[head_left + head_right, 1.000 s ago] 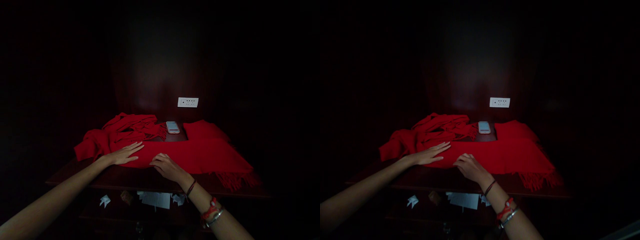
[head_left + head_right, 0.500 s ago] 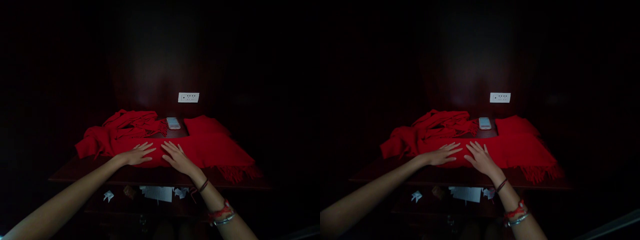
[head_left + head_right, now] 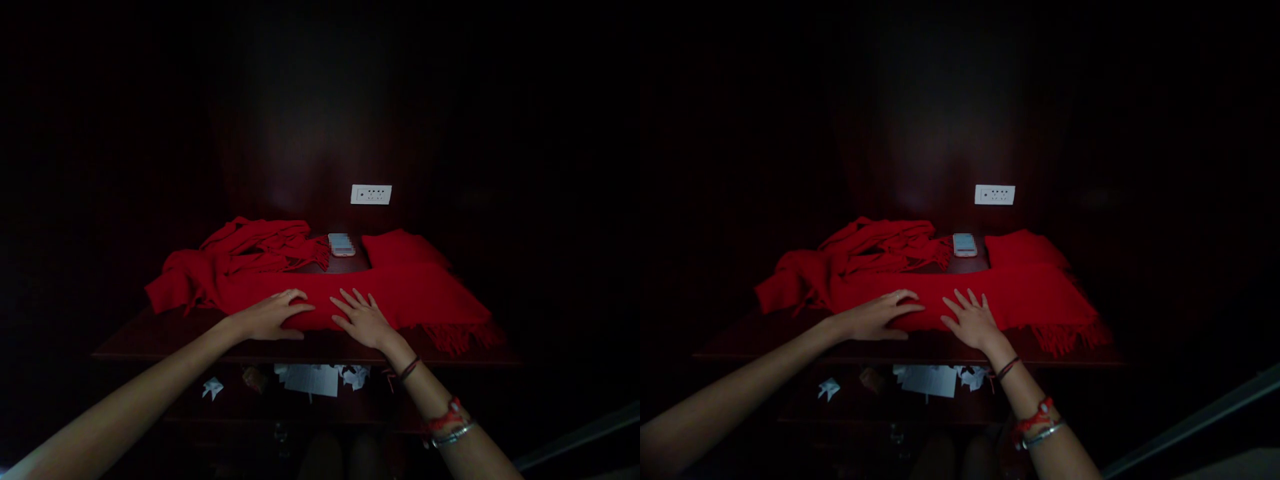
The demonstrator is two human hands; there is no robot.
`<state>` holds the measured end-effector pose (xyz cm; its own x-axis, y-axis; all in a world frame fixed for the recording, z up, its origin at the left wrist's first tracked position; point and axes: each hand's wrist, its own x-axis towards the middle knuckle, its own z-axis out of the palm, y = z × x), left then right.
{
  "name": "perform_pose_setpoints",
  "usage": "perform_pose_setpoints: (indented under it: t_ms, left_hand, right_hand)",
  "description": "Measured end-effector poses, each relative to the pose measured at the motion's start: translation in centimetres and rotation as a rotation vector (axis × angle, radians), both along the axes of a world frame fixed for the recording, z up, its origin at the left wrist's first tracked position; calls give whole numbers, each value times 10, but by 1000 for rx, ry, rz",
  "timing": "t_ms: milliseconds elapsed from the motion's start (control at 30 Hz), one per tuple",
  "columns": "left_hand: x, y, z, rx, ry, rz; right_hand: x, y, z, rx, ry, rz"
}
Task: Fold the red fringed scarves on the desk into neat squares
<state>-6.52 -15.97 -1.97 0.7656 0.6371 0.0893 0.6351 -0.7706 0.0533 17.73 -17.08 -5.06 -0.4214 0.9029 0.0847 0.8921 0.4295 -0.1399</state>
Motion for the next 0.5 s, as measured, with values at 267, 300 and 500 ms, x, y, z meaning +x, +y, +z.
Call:
perform_pose_setpoints:
  t_ms: [267,300,500]
  left_hand:
    - [-9,8,17,0,314,47]
    - [-9,8,20,-28,345,54]
    - [3,10,14,127,431,73]
  right_hand:
    - [1,0,0,16,18,-18]
    - [1,0,0,13,20,-18]
    - [1,0,0,32,30,-29]
